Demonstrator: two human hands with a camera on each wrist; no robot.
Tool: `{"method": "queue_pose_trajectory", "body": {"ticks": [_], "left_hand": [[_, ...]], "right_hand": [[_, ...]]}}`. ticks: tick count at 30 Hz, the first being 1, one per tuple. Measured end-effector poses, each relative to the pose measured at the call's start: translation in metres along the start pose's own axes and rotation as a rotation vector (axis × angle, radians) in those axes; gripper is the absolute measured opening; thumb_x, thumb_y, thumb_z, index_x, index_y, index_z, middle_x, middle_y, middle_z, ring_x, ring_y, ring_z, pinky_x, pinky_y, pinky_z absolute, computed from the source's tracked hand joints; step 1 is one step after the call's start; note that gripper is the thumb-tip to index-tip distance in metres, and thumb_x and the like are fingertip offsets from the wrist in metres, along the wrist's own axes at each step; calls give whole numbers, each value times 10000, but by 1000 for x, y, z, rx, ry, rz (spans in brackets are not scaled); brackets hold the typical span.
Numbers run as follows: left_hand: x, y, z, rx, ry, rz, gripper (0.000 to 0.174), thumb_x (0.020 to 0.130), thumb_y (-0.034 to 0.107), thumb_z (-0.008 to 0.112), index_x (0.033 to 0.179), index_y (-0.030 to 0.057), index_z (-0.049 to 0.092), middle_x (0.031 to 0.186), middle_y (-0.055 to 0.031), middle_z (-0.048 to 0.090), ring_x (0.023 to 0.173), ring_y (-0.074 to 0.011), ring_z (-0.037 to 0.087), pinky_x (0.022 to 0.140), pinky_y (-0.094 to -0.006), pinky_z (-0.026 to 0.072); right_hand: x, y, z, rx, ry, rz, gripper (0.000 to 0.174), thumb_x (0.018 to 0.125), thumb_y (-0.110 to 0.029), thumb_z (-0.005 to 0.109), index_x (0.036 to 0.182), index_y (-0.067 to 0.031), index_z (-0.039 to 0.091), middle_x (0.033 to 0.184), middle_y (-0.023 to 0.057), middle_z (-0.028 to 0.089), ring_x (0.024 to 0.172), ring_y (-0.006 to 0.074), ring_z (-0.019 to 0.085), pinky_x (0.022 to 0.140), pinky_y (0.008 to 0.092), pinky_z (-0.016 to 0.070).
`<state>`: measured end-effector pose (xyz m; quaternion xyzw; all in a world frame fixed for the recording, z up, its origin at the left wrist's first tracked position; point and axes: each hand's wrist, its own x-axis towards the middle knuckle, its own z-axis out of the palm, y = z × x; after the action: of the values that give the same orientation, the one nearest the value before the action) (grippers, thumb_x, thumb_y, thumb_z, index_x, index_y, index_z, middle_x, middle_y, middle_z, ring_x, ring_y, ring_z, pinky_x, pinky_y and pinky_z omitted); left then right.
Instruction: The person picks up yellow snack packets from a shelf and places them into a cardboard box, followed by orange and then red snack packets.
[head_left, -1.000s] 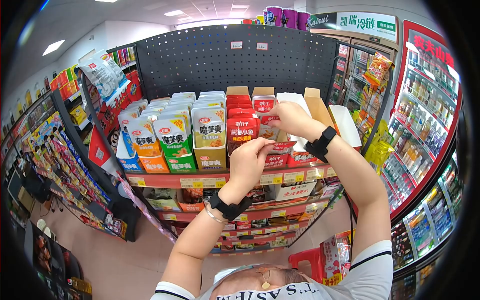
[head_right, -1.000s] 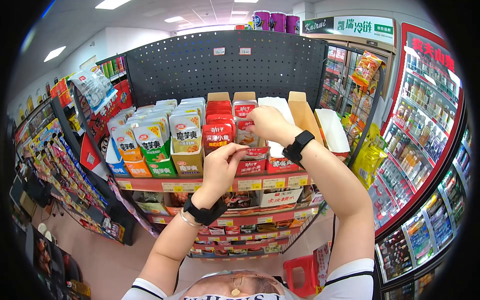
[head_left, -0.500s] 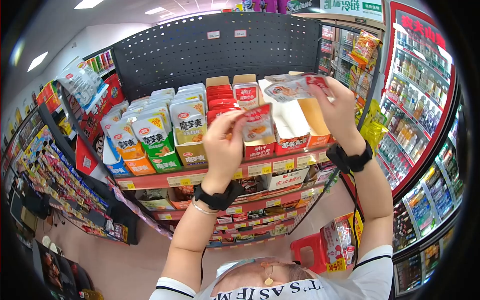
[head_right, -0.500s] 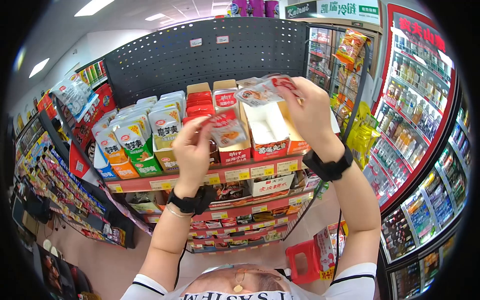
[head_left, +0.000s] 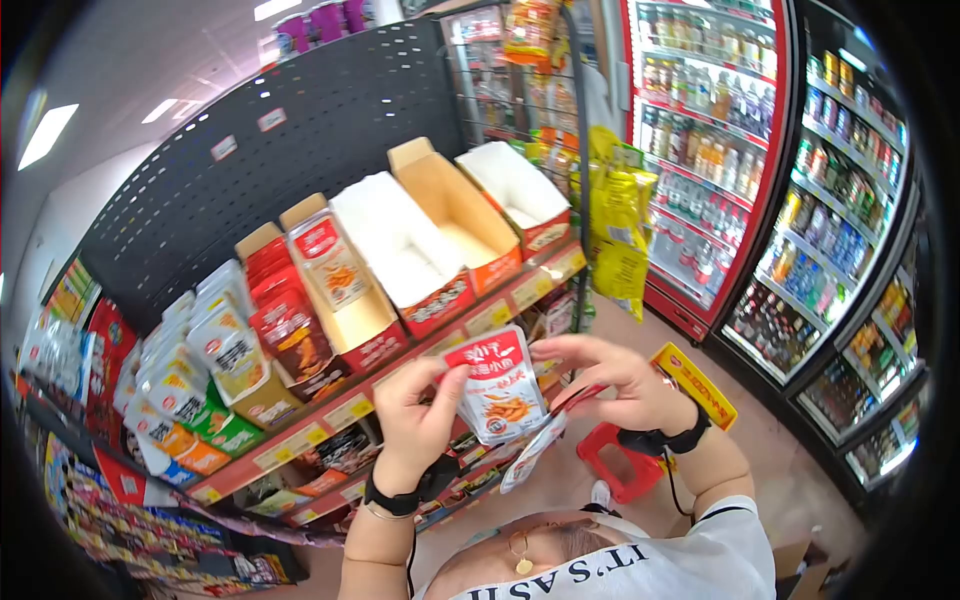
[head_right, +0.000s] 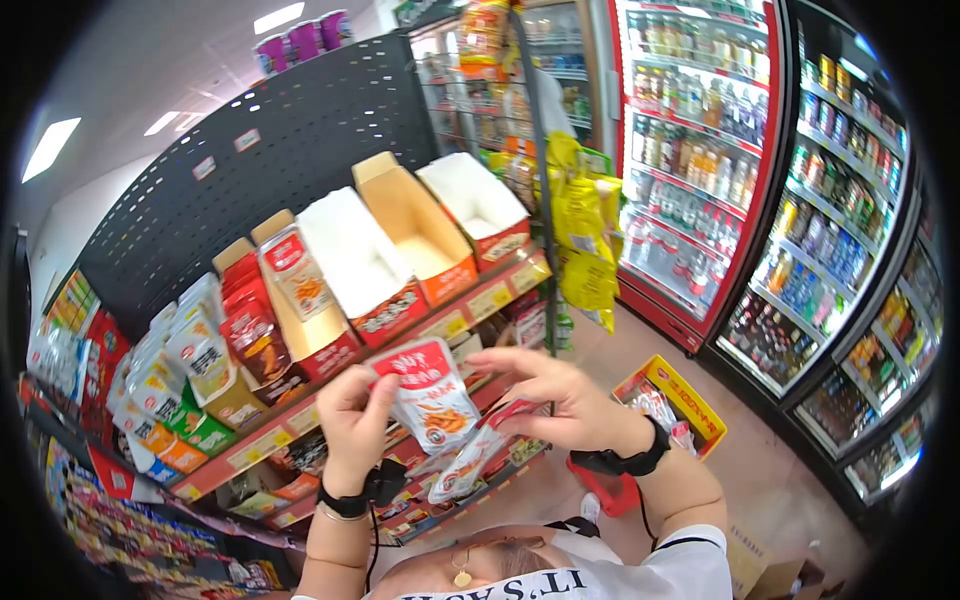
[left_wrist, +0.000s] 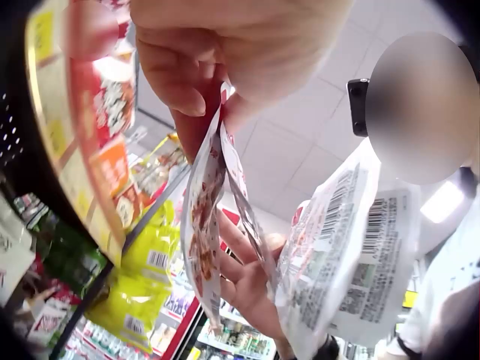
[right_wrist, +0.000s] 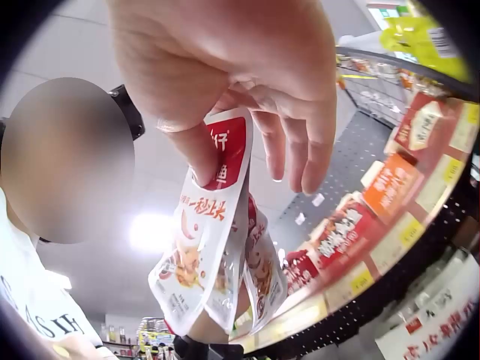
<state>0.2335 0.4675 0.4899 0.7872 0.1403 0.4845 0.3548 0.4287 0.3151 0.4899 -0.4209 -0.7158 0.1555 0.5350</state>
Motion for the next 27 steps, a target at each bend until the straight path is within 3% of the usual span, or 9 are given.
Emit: {"method": "queue_pose_trajectory", "body": {"ticks": [2,6,9,12,15,17,20,23,27], "left_hand": [[-4,-14,28,-28,-103,-116,121,837,106,648,826,-14,641,603,3,532,520,-36,440,472,-204,337],[-20,-56,91,-216,-223,-313,147,856,126,637,821,-17,631,641,51,538,578,-10,436,504,-194,342],[-42,-91,140,-417,-347,-511,166,871,159,630,808,5,627,651,48,552,589,-13,465,509,-190,359],[-54,-94,178,-538,-540,-788,184,889,206,606,840,28,614,760,12,611,645,-14,512,554,-181,392],[-71,-110,220,-664,-644,-993,229,884,234,609,981,28,589,837,-6,631,688,-34,552,587,-185,423],[-74,-108,242,-670,-688,-1052,241,881,224,601,1029,39,558,804,1,622,569,-31,509,511,-176,397],[-85,-129,270,-782,-990,-1203,304,869,174,610,1120,17,542,1040,-95,630,914,-159,625,782,-301,510],[-93,-138,297,-856,-1027,-1429,311,882,185,595,1138,18,537,1059,-93,624,937,-169,624,787,-311,516],[-107,-159,342,-735,-1008,-1508,311,909,205,557,1156,20,526,1088,-85,616,953,-175,620,810,-328,513]], "right_hand": [[-25,20,5,189,21,168,166,778,-64,661,932,-3,662,1300,174,471,1143,251,506,932,363,401],[-83,51,6,98,169,424,210,812,-136,657,957,15,650,1277,178,497,1097,254,528,925,335,406],[-130,74,8,258,300,647,274,834,-190,657,1009,20,630,1004,85,645,876,130,579,765,279,469],[-174,88,14,407,472,801,272,848,-195,648,1006,26,628,868,26,653,786,73,566,696,246,475],[-214,100,10,485,641,888,240,854,-192,644,968,19,638,847,13,650,757,55,566,678,234,471],[-233,107,5,527,715,899,218,855,-187,643,944,12,637,843,10,648,747,51,565,659,228,469],[-255,117,-10,546,771,942,210,857,-189,640,937,5,637,833,6,645,739,50,564,645,226,467],[-278,136,-23,507,760,947,207,860,-185,635,931,8,634,826,8,642,744,52,562,644,228,463],[-312,167,-42,456,755,974,233,861,-177,632,992,15,622,877,11,638,805,56,553,712,241,464]]}}
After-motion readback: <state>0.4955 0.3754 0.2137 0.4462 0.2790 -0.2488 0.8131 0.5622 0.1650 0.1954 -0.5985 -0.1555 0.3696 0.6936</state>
